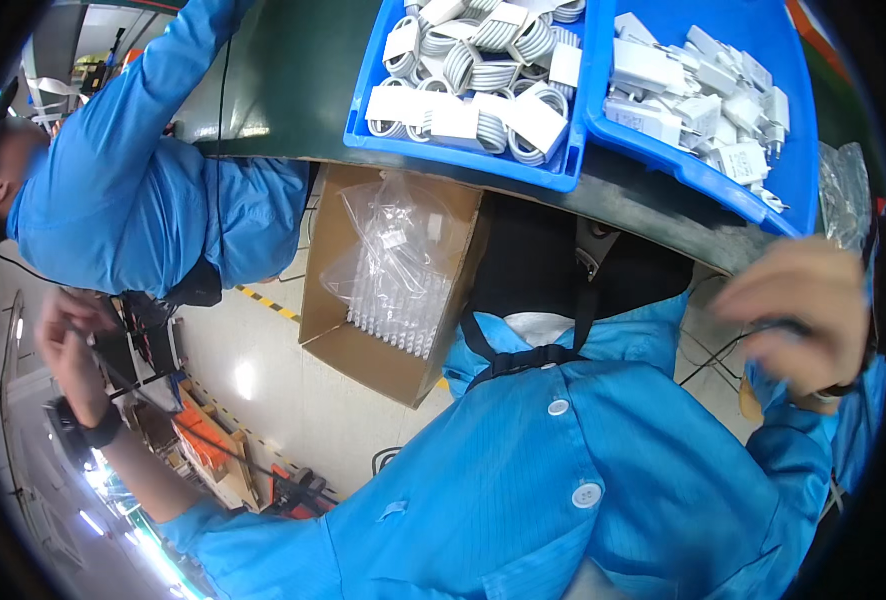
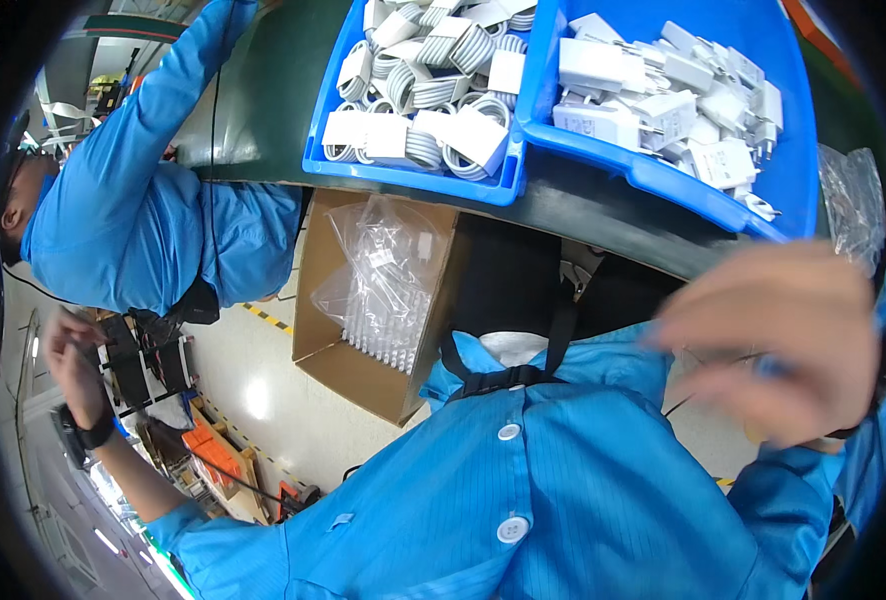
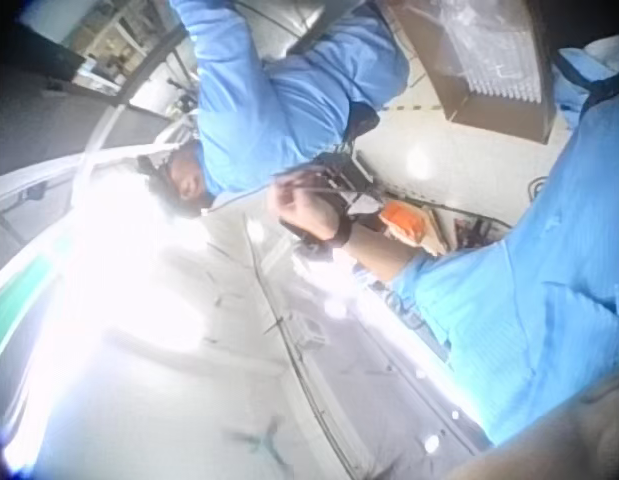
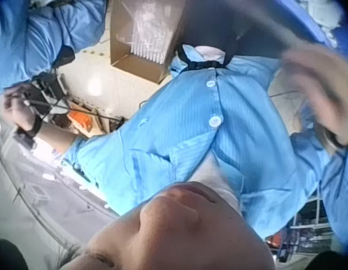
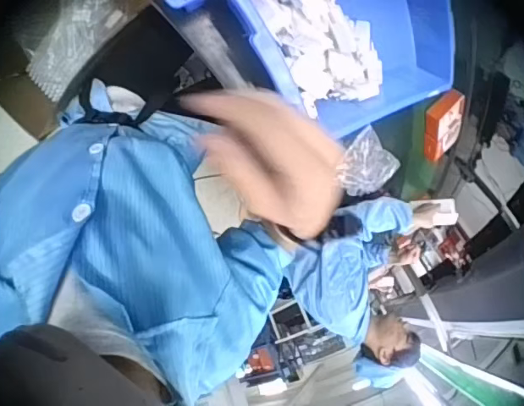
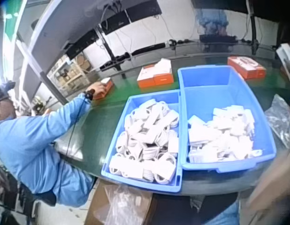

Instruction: Picking power adapters and cable bundles from bins and placing them into product boxes on a conveyor line.

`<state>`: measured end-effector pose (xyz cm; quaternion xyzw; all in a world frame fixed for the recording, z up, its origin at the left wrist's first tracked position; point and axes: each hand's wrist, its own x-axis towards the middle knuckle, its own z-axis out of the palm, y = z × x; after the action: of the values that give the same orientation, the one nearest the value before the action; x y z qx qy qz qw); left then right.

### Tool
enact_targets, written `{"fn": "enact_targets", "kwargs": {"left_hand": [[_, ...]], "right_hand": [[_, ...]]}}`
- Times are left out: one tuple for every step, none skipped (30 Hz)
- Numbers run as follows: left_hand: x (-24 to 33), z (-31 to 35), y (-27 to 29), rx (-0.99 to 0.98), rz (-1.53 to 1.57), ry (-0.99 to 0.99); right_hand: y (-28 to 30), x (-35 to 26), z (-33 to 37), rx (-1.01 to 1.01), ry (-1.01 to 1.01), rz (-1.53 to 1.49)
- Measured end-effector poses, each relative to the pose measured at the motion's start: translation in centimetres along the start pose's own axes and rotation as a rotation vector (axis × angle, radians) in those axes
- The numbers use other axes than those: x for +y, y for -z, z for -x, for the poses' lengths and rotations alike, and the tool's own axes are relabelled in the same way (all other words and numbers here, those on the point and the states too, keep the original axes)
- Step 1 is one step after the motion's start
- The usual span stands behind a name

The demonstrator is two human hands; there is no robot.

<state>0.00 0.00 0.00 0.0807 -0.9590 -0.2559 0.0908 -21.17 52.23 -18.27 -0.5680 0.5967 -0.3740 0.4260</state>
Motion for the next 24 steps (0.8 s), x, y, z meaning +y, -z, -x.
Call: {"fn": "enact_targets", "kwargs": {"left_hand": [[1.4,-0.2,-0.1,0.006,-0.004,0.002],[3.9,-1.8,1.2,-0.037,-0.052,-0.069],[5.2,-5.0,-1.9,-0.019,-0.064,-0.231],[8.4,-7.2,-4.0,-0.042,-0.067,-0.314],[11.2,-8.8,-6.2,-0.054,-0.076,-0.393],[13.7,-10.3,-8.9,-0.116,-0.038,-0.477],[15.5,-13.3,-12.5,-0.191,0.031,-0.601],[17.4,-15.2,-14.2,-0.224,-0.048,-0.709],[18.8,-16.2,-14.9,-0.249,-0.146,-0.795],[19.5,-16.6,-15.2,-0.176,-0.118,-0.831],[19.8,-17.2,-15.5,-0.104,-0.084,-0.872],[20.0,-17.9,-15.9,-0.102,0.021,-0.884],[20.2,-18.4,-17.1,-0.051,0.136,-0.881],[20.3,-18.3,-17.6,-0.053,0.111,-0.851],[20.2,-18.4,-19.0,-0.112,0.09,-0.758],[19.9,-18.5,-21.2,-0.191,0.152,-0.723],[18.8,-18.5,-23.0,-0.282,0.046,-0.839],[18.4,-17.6,-24.6,-0.447,-0.025,-0.727],[18.1,-16.5,-26.1,-0.517,-0.053,-0.778],[17.2,-15.1,-28.0,-0.561,-0.012,-0.816],[17.0,-13.9,-29.1,-0.65,0.013,-0.83],[16.3,-12.9,-30.5,-0.729,0.097,-0.82],[16.2,-12.3,-31.2,-0.671,0.152,-0.969],[16.6,-11.8,-30.7,-0.751,0.169,-0.913]], "right_hand": [[0.4,-1.2,-0.8,-0.003,0.005,0.004],[-1.9,-1.3,-4.0,-0.028,0.083,-0.136],[-3.4,-0.1,-7.3,-0.003,0.125,-0.178],[-6.8,0.2,-10.1,0.077,0.339,-0.319],[-10.8,-0.4,-13.2,0.148,0.512,-0.545],[-12.3,-2.2,-15.6,0.026,0.483,-0.681],[-13.3,-2.8,-17.9,-0.075,0.398,-0.903],[-12.8,-3.5,-18.7,-0.028,0.474,-0.897],[-11.7,-4.1,-18.1,-0.016,0.483,-0.85],[-10.8,-4.7,-17.5,-0.034,0.459,-0.865],[-10.1,-5.0,-16.8,-0.046,0.43,-0.879],[-10.0,-4.4,-15.7,0.102,0.453,-0.854],[-9.0,-3.8,-13.6,0.182,0.385,-0.746],[-8.5,-3.0,-12.0,0.243,0.405,-0.74],[-7.9,-1.6,-10.0,0.263,0.305,-0.676],[-7.5,-0.3,-8.2,0.303,0.329,-0.651],[-7.4,0.4,-6.4,0.319,0.284,-0.686],[-7.6,1.3,-4.5,0.361,0.22,-0.871],[-7.4,1.9,-2.3,0.499,0.139,-1.013],[-7.7,3.6,-0.9,0.602,0.222,-1.122],[-7.6,4.6,0.6,0.685,0.123,-1.138],[-7.5,4.8,2.0,0.627,0.003,-1.021],[-7.2,5.0,2.9,0.554,-0.112,-0.906],[-7.0,5.2,3.2,0.438,-0.175,-0.826]]}}
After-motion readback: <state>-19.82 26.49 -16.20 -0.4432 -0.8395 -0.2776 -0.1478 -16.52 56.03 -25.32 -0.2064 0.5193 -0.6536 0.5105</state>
